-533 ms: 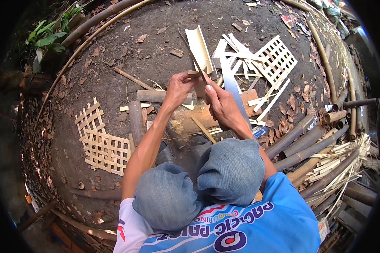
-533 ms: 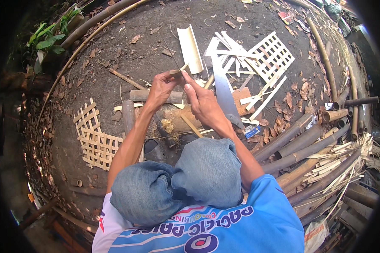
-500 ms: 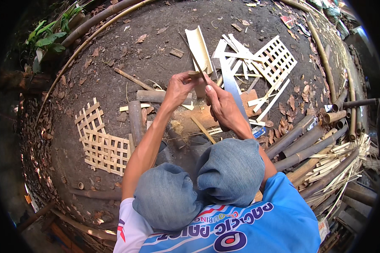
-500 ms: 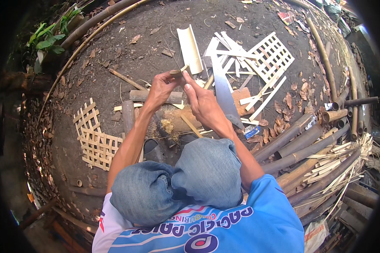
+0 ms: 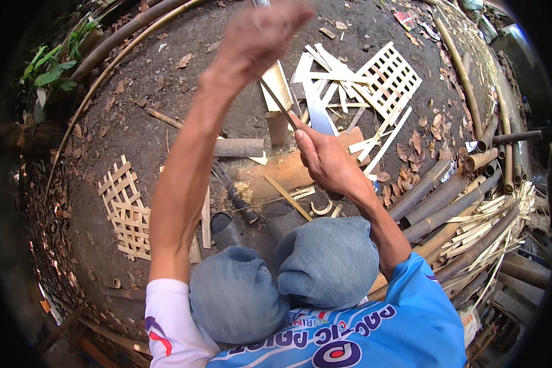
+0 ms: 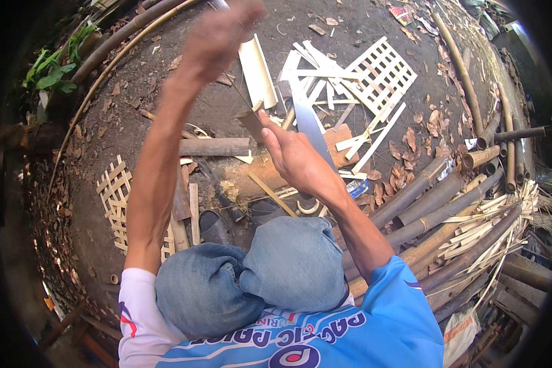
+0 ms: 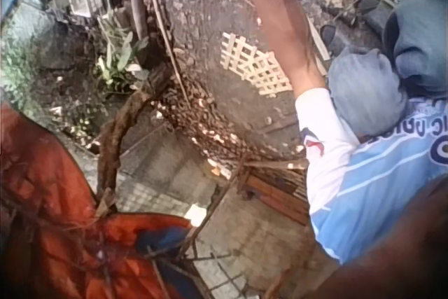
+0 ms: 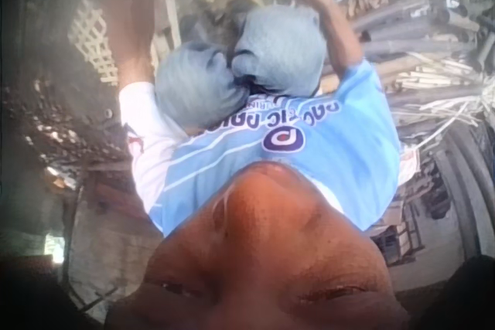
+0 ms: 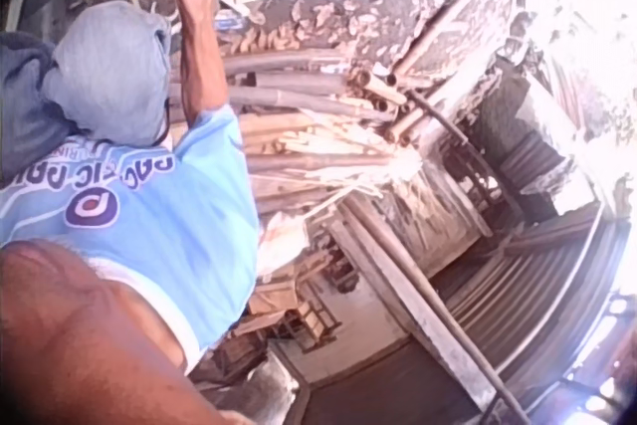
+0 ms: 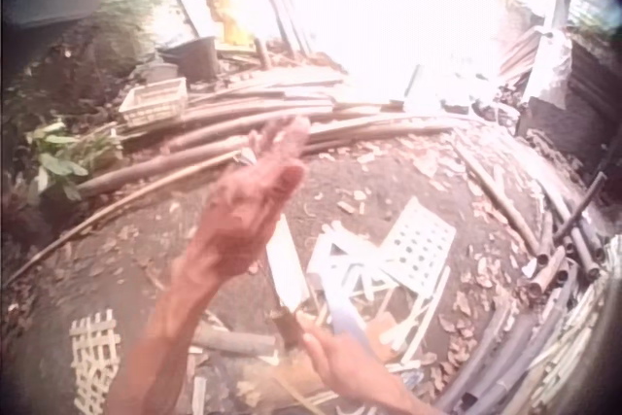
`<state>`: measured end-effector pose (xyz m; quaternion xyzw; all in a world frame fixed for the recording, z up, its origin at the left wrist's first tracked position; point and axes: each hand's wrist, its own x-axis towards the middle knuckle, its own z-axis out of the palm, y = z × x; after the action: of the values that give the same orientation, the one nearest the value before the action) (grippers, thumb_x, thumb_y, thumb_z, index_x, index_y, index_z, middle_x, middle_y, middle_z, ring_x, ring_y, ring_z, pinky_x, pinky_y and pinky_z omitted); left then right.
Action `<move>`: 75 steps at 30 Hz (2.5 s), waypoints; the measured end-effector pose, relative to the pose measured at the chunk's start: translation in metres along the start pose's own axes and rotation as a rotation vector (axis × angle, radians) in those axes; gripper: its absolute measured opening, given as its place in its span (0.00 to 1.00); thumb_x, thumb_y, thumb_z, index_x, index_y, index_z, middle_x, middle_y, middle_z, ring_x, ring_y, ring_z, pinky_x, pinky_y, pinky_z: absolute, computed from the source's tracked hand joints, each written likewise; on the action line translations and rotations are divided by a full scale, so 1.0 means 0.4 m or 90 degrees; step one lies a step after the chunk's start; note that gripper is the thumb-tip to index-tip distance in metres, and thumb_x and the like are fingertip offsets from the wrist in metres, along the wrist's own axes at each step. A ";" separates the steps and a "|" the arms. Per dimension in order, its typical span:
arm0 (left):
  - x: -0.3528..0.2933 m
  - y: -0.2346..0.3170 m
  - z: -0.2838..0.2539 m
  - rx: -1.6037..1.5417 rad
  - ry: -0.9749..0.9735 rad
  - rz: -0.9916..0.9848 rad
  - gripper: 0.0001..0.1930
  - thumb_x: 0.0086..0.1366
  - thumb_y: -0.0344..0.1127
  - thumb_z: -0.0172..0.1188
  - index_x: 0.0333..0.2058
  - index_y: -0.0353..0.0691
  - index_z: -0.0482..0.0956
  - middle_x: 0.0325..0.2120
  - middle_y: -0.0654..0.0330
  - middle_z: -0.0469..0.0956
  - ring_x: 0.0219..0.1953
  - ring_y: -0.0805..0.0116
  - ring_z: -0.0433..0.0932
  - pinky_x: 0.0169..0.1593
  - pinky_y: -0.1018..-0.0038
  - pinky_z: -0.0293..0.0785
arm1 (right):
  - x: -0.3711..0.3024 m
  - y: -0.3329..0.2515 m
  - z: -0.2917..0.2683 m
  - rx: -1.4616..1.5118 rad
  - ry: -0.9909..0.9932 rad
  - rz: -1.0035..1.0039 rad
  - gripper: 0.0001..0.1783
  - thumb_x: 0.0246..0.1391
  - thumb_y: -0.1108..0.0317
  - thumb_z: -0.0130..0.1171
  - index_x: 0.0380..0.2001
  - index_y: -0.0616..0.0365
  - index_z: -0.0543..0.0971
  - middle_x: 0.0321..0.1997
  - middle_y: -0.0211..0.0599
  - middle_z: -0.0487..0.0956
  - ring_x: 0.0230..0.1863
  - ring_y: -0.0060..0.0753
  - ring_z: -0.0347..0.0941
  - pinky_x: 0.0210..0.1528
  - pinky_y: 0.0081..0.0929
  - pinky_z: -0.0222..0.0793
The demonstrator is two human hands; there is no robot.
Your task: The person sits on the ground and uses a knife to split bamboo strips. They then weave the strips into a lattice pattern, adjusting and cutting pieces as needed.
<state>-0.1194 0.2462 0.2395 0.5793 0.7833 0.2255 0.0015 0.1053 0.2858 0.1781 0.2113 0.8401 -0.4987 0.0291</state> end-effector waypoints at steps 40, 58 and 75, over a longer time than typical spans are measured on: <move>-0.806 -0.352 0.373 -1.014 0.540 -0.808 0.24 0.69 0.49 0.63 0.57 0.43 0.71 0.51 0.55 0.74 0.52 0.54 0.74 0.57 0.50 0.76 | 0.161 0.372 0.275 -0.552 0.270 -0.172 0.31 0.65 0.47 0.57 0.63 0.56 0.72 0.51 0.58 0.76 0.43 0.55 0.79 0.41 0.48 0.76; -0.925 -0.258 0.452 -0.842 0.376 -0.869 0.15 0.70 0.36 0.63 0.50 0.32 0.77 0.42 0.50 0.82 0.39 0.66 0.84 0.44 0.73 0.84 | 0.411 0.328 0.454 -0.356 -0.088 -0.286 0.33 0.51 0.60 0.70 0.56 0.63 0.70 0.49 0.53 0.70 0.53 0.56 0.70 0.54 0.50 0.69; -1.028 -0.236 0.335 -0.462 0.136 -0.863 0.11 0.67 0.34 0.64 0.42 0.32 0.84 0.27 0.57 0.85 0.25 0.77 0.80 0.29 0.80 0.77 | 0.241 0.335 0.331 -0.242 0.008 -0.033 0.37 0.52 0.58 0.70 0.58 0.72 0.71 0.49 0.59 0.76 0.50 0.56 0.75 0.55 0.43 0.72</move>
<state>-0.0343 -0.1015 -0.0207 -0.0881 0.8398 0.4721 0.2533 0.0477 0.2600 -0.0238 0.1836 0.9245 -0.3302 0.0502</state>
